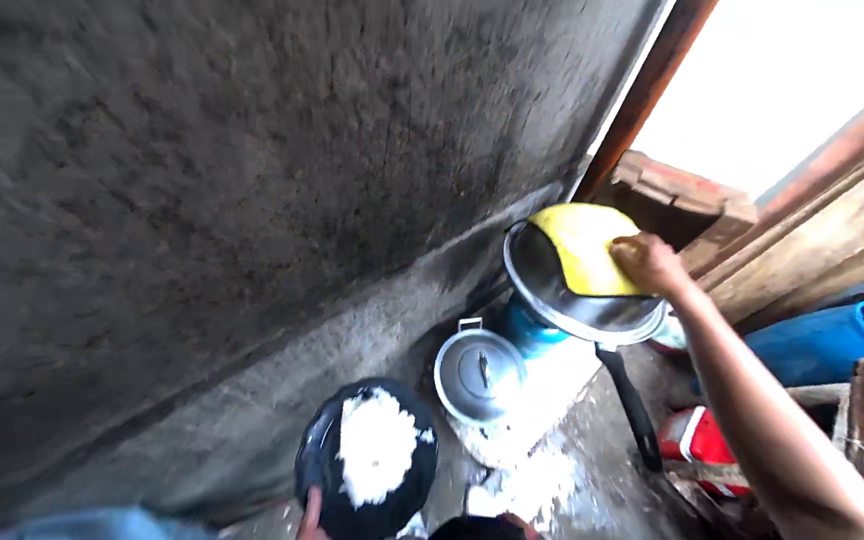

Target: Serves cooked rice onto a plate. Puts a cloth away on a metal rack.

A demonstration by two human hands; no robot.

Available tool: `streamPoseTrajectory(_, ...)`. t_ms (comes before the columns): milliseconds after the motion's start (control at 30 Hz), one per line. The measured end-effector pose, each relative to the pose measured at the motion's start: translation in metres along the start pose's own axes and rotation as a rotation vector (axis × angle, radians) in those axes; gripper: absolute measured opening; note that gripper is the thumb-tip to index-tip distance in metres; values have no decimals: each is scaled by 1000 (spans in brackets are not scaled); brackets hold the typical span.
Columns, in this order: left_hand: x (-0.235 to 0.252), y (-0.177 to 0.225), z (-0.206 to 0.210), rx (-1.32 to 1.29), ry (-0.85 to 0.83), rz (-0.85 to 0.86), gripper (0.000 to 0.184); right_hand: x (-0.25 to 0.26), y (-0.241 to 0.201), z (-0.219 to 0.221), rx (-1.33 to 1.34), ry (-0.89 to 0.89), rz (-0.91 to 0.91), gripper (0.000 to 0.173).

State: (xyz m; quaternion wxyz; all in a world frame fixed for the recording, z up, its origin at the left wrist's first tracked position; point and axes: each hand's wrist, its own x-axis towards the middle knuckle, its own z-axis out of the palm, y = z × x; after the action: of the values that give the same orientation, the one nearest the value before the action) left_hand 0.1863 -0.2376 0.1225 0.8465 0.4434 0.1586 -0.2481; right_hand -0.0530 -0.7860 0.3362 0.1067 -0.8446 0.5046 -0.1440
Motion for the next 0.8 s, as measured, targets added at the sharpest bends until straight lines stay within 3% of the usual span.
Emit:
streamPoseTrajectory(133,12,-30,33,53,42,-106,41,-10,21,5,85,46,22,52)
streamPoseTrajectory(367,30,-103,81,178,-35,-271,51,-29,26,-3,173,168,-42,26)
streamPoseTrajectory(533,4,-126,105,164,-64,-316,49,-40,33,-25,243,322,33,33)
streamPoseTrajectory(667,-14,-129,97,131,-53,-284,45,-49,59,-23,262,113,-19,31)
streamPoseTrajectory(800,-24,-128,87,115,-50,-230,42,-56,75,-4,428,72,66,47)
